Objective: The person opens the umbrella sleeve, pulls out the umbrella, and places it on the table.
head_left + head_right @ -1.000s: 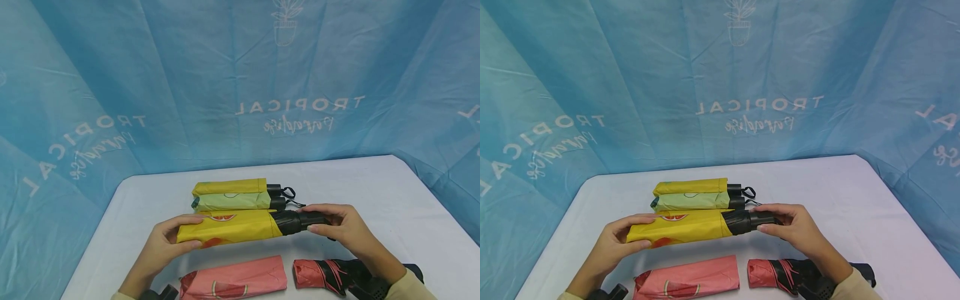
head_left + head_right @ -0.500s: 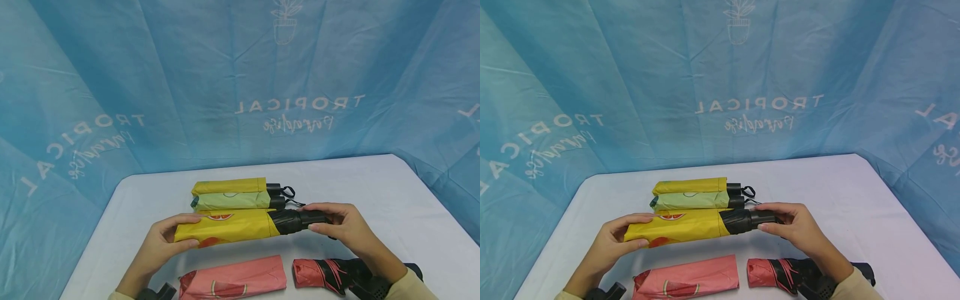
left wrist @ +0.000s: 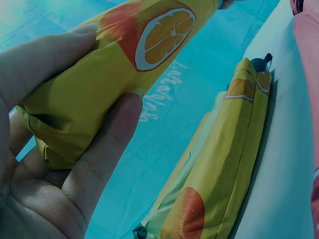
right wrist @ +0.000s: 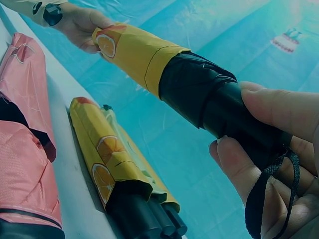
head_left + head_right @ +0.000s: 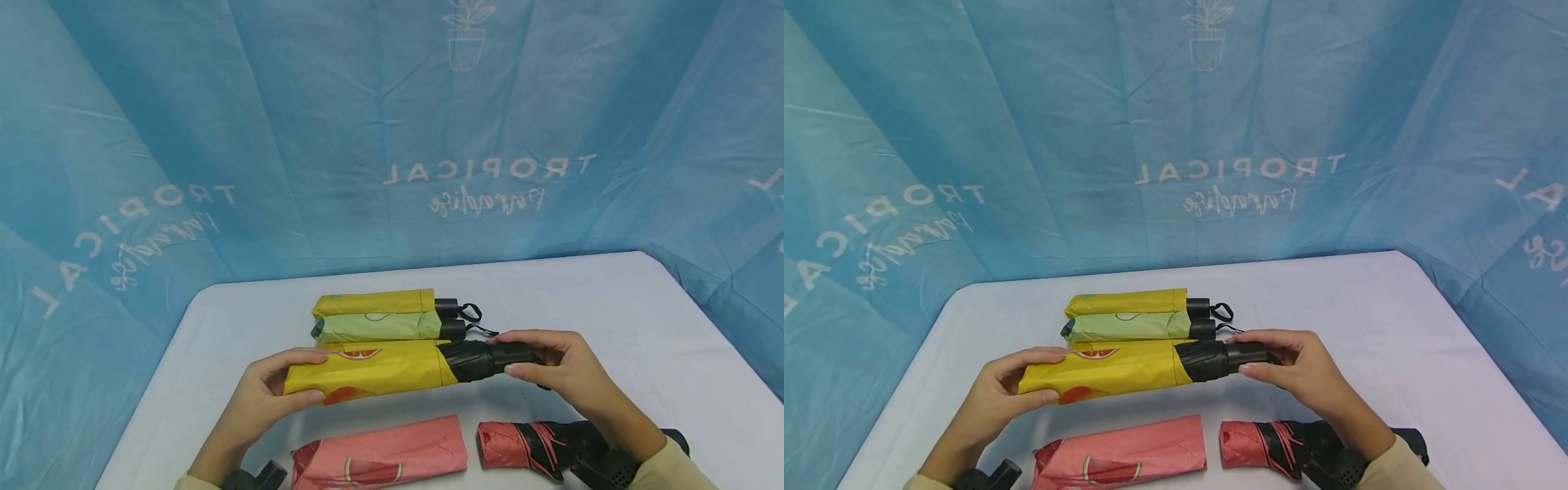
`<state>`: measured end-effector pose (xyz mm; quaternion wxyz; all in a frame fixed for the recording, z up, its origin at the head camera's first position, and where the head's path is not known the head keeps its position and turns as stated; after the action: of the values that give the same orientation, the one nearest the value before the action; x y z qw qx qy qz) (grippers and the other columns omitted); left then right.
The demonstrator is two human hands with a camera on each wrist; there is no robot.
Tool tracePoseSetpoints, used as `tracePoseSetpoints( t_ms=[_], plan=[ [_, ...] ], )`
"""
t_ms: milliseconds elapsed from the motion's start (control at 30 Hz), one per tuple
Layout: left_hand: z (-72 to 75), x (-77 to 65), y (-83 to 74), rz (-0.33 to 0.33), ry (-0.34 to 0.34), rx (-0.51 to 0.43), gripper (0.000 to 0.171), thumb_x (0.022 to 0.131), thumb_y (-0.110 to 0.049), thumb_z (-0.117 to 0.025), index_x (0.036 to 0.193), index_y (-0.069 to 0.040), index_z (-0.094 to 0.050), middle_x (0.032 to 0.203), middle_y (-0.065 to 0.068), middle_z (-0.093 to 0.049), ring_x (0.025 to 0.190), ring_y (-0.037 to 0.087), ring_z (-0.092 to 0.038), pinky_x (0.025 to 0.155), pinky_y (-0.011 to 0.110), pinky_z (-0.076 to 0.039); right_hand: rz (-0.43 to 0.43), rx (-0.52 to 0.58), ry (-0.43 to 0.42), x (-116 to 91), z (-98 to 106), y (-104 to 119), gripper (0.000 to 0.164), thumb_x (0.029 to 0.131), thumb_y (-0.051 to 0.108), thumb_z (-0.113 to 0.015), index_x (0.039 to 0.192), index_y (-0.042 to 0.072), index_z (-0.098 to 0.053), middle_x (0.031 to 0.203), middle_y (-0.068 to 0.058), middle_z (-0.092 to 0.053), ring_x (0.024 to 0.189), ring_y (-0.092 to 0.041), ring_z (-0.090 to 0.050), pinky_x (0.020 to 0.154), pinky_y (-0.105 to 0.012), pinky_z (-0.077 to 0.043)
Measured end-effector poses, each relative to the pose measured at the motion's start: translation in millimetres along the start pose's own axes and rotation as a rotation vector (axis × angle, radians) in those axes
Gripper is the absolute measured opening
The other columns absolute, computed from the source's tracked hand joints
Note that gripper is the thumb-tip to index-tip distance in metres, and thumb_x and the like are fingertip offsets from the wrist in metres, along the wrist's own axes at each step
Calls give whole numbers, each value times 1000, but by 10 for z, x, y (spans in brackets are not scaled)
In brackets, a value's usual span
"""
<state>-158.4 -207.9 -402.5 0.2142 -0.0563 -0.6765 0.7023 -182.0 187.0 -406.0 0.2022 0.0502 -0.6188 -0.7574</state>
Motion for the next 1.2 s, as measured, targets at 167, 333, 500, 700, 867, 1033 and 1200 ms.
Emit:
tracePoseSetpoints(
  t_ms=[167, 333, 500, 700, 867, 1033, 1200],
  plan=[
    [4, 6, 5, 8, -1, 4, 44, 90, 12, -70, 133, 4, -63, 136, 14, -62, 109, 24, -67, 84, 37, -61, 2, 3, -1, -3, 4, 0, 41, 91, 4, -77, 131, 6, -68, 126, -9, -71, 94, -24, -68, 67, -32, -57],
    [14, 10, 21, 24, -5, -2, 43, 89, 11, -71, 131, 5, -63, 136, 12, -63, 110, 23, -67, 84, 38, -61, 25, 14, 10, 5, 7, 12, 41, 91, 1, -75, 132, 4, -67, 126, -10, -70, 97, -25, -69, 70, -31, -59],
    [15, 13, 9, 11, 3, -6, 43, 90, 12, -70, 132, 5, -63, 136, 13, -62, 110, 24, -67, 84, 38, -61, 20, 14, 10, 6, 24, 1, 41, 91, 1, -75, 132, 2, -67, 127, -9, -70, 96, -23, -68, 69, -31, -59],
    [26, 10, 27, 24, -1, 7, 43, 89, 11, -72, 130, 5, -64, 135, 14, -63, 109, 24, -68, 84, 38, -61, 3, 2, 3, 7, 50, -16, 41, 91, 1, -76, 131, 2, -67, 126, -8, -70, 90, -22, -66, 65, -32, -56],
    [38, 2, 71, 57, -3, 4, 42, 88, 9, -74, 129, 6, -64, 135, 14, -63, 111, 23, -68, 85, 40, -60, -8, -6, -2, 5, 58, -16, 41, 90, 2, -77, 131, 2, -68, 126, -7, -70, 94, -23, -68, 70, -31, -59],
    [50, -2, 78, 59, 1, -22, 42, 89, 9, -73, 130, 9, -63, 136, 15, -62, 113, 23, -67, 85, 40, -60, -18, -15, -14, 2, 69, -18, 41, 90, 3, -78, 130, 3, -69, 125, -6, -70, 95, -23, -69, 71, -32, -60],
    [60, -4, 83, 62, 1, -32, 43, 88, 9, -74, 130, 9, -63, 136, 15, -62, 114, 23, -67, 86, 41, -60, -18, -21, -12, -1, 80, -20, 41, 90, 4, -78, 130, 3, -68, 126, -7, -70, 97, -24, -69, 72, -32, -60]
  ],
)
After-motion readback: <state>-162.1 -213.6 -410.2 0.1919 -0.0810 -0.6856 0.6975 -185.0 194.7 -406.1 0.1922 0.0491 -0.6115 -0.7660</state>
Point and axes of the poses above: each hand's wrist, its own x-axis towards the middle knuckle, its own z-axis out of the back of the hand, y = z × x, the point moved 8 cm from there along x, towards the middle knuckle
